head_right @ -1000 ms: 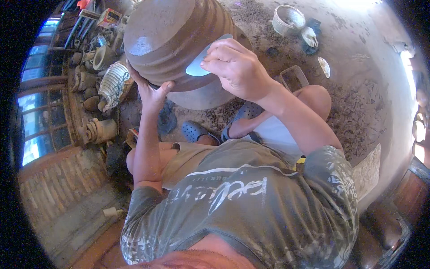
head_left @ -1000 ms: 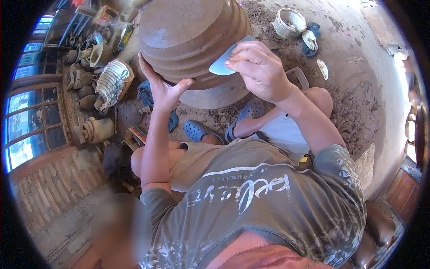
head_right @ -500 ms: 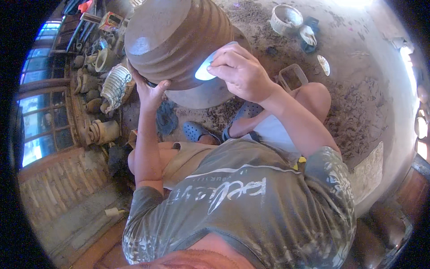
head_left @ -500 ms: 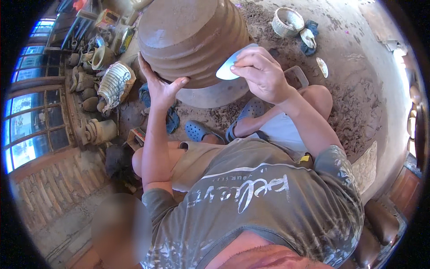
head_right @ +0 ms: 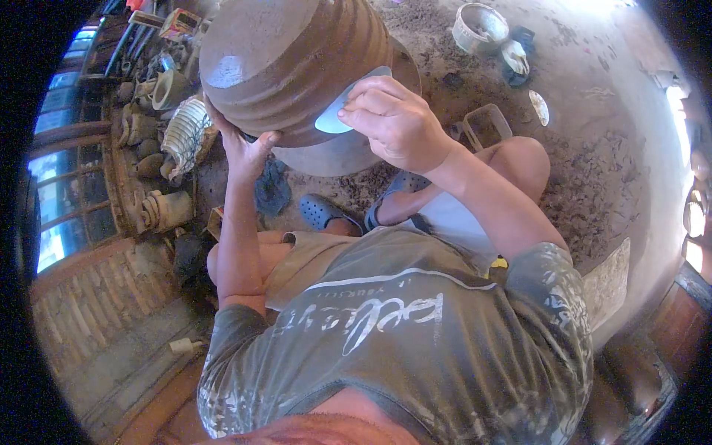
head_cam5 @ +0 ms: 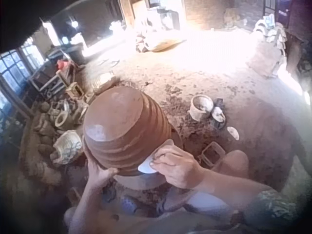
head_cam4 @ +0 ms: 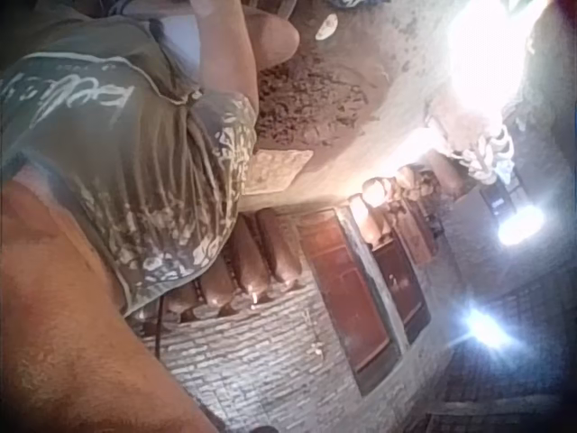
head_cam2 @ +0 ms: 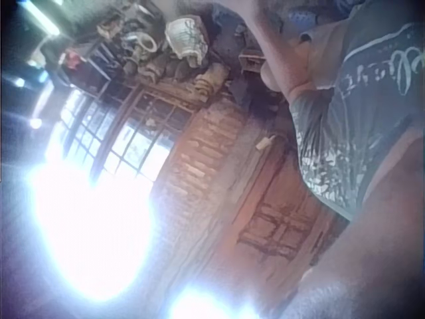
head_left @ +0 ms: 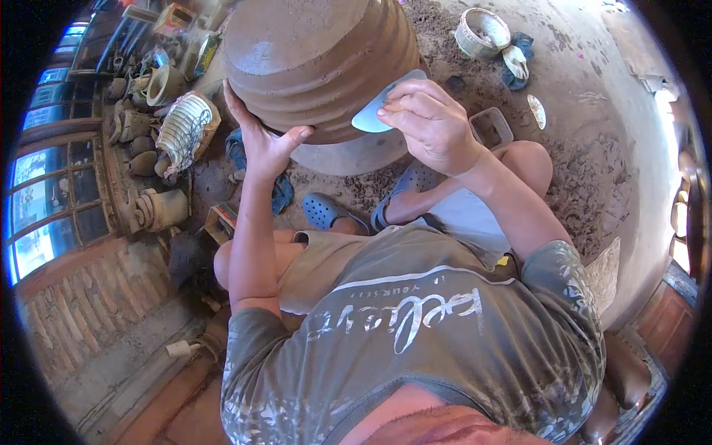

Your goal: The person shapes the exterior and bottom of a clay vessel on a pottery wheel using a blue rib tool, then lifts the vessel and its bat from the wheel.

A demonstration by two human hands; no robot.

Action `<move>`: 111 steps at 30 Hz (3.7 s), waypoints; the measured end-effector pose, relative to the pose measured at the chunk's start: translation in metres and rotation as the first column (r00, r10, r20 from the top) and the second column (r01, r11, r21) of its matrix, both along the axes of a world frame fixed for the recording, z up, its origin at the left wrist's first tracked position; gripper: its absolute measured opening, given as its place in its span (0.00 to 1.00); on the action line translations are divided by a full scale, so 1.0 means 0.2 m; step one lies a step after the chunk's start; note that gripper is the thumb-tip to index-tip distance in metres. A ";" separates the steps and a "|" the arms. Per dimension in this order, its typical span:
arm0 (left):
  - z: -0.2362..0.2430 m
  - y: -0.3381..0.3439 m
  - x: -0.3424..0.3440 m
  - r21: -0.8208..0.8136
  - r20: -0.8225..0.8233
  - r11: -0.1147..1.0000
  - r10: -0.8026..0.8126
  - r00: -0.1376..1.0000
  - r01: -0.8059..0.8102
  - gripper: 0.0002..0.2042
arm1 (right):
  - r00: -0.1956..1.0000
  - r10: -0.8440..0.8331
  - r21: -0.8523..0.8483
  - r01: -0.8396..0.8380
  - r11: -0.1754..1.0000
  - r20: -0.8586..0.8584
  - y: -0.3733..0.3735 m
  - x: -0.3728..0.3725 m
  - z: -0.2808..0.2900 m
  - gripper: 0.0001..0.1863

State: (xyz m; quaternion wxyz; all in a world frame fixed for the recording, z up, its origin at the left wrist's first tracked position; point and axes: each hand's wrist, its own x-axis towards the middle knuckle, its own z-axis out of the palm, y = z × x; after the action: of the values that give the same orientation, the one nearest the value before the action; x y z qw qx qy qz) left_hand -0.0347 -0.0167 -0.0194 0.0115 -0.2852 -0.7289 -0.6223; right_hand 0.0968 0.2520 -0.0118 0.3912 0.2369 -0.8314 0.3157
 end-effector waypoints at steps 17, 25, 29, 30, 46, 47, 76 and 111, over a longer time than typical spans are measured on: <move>0.03 0.01 0.02 -0.118 -0.092 0.990 0.066 0.994 -0.077 0.82 | 1.000 0.021 -0.042 -0.021 0.999 -0.001 0.07 0.11 -0.03 0.20; 0.00 0.00 0.01 -0.146 -0.104 0.987 0.052 0.993 -0.067 0.83 | 0.998 0.056 -0.045 -0.058 0.997 -0.037 0.05 -0.03 -0.05 0.21; 0.02 0.01 0.03 -0.152 -0.077 0.985 0.068 0.995 -0.079 0.83 | 0.999 0.015 -0.027 -0.014 1.000 0.041 0.04 0.00 0.02 0.16; 0.01 0.01 0.03 -0.147 -0.072 0.986 0.068 0.995 -0.078 0.83 | 0.988 0.017 0.071 -0.028 0.997 0.155 0.05 0.02 0.01 0.15; 0.03 0.02 0.03 -0.139 -0.052 0.988 0.058 0.997 -0.065 0.83 | 0.998 0.003 -0.073 -0.007 0.997 -0.063 0.05 0.02 -0.14 0.18; 0.03 0.01 0.03 -0.143 -0.060 0.987 0.059 0.996 -0.067 0.83 | 0.999 0.002 -0.076 -0.006 0.997 -0.054 0.05 0.01 -0.14 0.17; 0.06 0.02 0.07 -0.197 -0.102 0.976 0.072 0.992 -0.091 0.82 | 0.996 -0.080 -0.166 0.070 0.984 -0.051 0.04 0.14 -0.26 0.18; 0.06 0.02 0.06 -0.209 -0.129 0.974 0.067 0.989 -0.093 0.79 | 0.992 -0.074 -0.160 0.057 0.986 -0.107 0.04 0.09 -0.33 0.17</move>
State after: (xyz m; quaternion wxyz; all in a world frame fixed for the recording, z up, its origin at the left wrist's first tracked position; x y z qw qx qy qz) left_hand -0.0228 -0.0125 -0.0078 0.0500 -0.2924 -0.8006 -0.5207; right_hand 0.1145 0.2603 -0.0780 0.4648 0.1954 -0.7881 0.3531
